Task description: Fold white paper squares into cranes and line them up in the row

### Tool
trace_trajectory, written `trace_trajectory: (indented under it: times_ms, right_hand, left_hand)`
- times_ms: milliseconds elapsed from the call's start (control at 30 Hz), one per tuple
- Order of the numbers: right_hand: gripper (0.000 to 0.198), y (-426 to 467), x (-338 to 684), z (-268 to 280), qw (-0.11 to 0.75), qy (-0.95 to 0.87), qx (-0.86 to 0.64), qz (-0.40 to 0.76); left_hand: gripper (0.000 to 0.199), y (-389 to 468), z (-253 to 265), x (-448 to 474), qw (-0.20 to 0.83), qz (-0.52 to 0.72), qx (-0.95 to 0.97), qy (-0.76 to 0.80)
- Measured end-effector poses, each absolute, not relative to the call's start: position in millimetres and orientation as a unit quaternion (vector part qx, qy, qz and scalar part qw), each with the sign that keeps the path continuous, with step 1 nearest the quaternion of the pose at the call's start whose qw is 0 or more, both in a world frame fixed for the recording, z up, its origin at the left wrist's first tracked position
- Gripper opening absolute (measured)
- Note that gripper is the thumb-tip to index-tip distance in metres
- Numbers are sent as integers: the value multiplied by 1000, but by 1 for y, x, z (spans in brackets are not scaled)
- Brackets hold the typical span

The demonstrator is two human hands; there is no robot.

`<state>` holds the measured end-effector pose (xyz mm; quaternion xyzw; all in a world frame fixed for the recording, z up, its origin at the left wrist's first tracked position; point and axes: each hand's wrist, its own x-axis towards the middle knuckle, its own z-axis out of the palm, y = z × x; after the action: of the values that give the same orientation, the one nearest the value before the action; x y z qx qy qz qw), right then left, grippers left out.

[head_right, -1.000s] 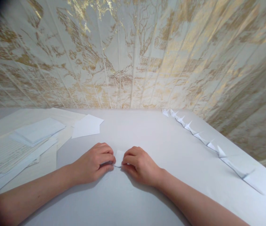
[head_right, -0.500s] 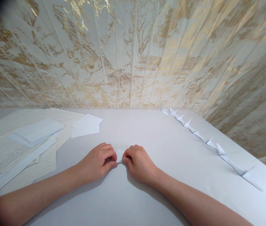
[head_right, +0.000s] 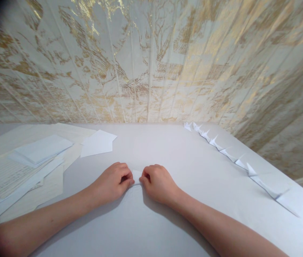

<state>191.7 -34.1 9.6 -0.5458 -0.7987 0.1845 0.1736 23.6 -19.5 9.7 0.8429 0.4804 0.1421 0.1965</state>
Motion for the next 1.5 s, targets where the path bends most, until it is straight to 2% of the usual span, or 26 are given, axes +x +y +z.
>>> trace_trajectory:
  times_ms: [900, 1267, 1367, 1500]
  right_hand:
    - [7, -39, 194, 12, 133, -812, -556, 115]
    - [9, -25, 205, 12, 200, -747, -578, 260]
    - [5, -27, 200, 11, 205, -765, -570, 218]
    - [13, -29, 195, 8, 201, -776, -571, 175]
  left_hand:
    - [16, -26, 11, 27, 134, 127, 861, 474]
    - [16, -24, 9, 28, 136, 134, 858, 476]
    - [16, -23, 8, 27, 146, 142, 856, 475]
    - [18, -21, 6, 26, 153, 148, 854, 475]
